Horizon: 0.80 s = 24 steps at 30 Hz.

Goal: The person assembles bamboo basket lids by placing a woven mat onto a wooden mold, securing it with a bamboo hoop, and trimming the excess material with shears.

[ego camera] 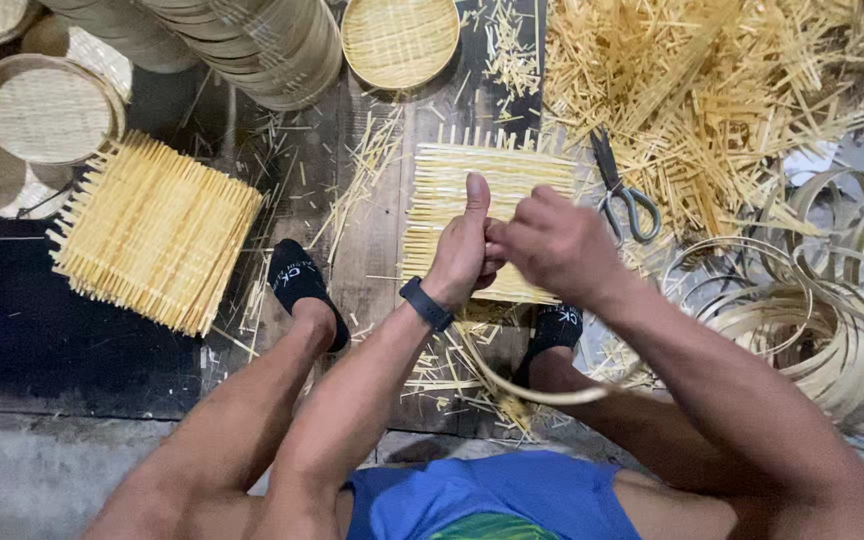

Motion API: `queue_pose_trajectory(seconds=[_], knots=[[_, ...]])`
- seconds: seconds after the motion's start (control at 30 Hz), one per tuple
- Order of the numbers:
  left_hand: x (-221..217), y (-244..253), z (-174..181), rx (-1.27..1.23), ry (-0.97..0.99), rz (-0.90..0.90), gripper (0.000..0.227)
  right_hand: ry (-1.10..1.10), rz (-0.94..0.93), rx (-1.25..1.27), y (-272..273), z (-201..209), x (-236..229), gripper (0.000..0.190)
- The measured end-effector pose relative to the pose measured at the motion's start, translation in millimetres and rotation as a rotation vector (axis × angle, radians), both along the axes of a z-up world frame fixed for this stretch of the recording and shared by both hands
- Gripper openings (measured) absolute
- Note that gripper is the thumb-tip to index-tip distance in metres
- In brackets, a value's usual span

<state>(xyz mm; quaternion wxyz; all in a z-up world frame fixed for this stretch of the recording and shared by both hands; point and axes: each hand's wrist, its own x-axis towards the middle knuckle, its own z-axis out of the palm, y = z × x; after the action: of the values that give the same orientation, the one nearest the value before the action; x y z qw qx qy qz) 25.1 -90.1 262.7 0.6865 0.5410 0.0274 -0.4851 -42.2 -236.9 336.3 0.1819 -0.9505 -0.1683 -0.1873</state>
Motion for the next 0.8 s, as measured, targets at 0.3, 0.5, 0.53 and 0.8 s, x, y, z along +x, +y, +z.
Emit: queue_pose_trajectory(seconds=[0.3,0.5,0.53,0.8], knots=[[50.3,24.0,-49.6,-0.642,0.251,0.593,0.042,0.626,-0.47,1.715,-82.3,-37.9,-3.6,0.05],[80.0,44.6,-18.0,-0.236,0.096,0.171,0.029,0.693,-0.191,1.842,-86.5,-77.8,-19.0,0.042],[80.9,41.7,-12.7,-0.234,0.097,0.167,0.029,0.689,-0.194,1.845,-86.4,-80.7,-18.2,0.042],[76.7,36.6,-28.1,-0.236,0.241,0.17,0.038,0.759,-0.152,2.047,-78.7,-104.4,-29.0,0.058]])
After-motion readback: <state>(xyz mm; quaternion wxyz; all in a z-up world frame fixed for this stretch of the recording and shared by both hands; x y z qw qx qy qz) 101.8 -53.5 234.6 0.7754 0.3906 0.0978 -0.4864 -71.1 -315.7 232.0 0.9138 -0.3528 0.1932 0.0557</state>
